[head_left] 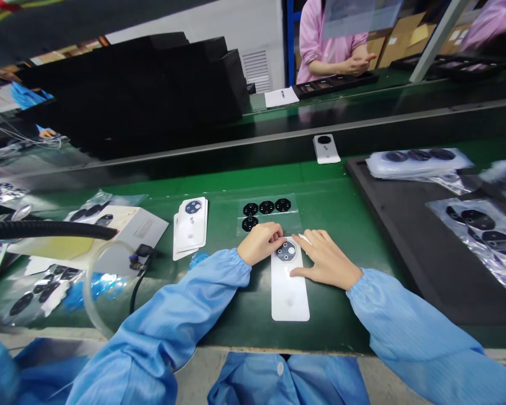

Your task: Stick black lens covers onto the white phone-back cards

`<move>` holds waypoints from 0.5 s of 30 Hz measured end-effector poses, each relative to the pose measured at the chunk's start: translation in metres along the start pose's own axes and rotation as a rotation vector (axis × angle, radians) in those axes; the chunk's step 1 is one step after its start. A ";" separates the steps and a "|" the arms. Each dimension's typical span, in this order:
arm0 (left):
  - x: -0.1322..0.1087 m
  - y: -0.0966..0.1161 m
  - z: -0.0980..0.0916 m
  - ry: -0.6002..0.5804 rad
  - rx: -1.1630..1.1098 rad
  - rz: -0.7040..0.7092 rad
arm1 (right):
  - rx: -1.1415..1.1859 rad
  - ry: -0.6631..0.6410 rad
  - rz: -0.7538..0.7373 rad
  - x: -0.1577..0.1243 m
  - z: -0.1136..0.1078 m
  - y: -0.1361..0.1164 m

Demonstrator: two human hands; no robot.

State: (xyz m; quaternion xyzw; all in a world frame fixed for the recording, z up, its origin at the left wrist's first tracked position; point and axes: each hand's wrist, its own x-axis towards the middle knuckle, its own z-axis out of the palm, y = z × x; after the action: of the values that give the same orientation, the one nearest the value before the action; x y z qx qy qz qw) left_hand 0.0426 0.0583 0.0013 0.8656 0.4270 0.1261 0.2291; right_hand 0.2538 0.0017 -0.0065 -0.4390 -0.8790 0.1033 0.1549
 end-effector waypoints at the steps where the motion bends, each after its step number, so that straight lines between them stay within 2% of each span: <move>1: -0.001 0.000 -0.001 -0.005 0.001 0.011 | -0.002 0.001 0.001 0.000 0.000 0.000; 8: -0.001 0.001 -0.006 -0.039 -0.003 0.072 | 0.009 0.007 -0.030 -0.001 0.003 0.000; 15: 0.008 0.003 -0.004 -0.112 0.092 0.046 | 0.031 -0.003 -0.034 0.001 0.002 -0.002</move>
State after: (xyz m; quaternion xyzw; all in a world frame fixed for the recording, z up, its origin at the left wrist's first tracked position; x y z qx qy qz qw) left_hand 0.0473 0.0643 0.0063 0.8906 0.3987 0.0630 0.2096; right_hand 0.2507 0.0011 -0.0076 -0.4212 -0.8850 0.1147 0.1621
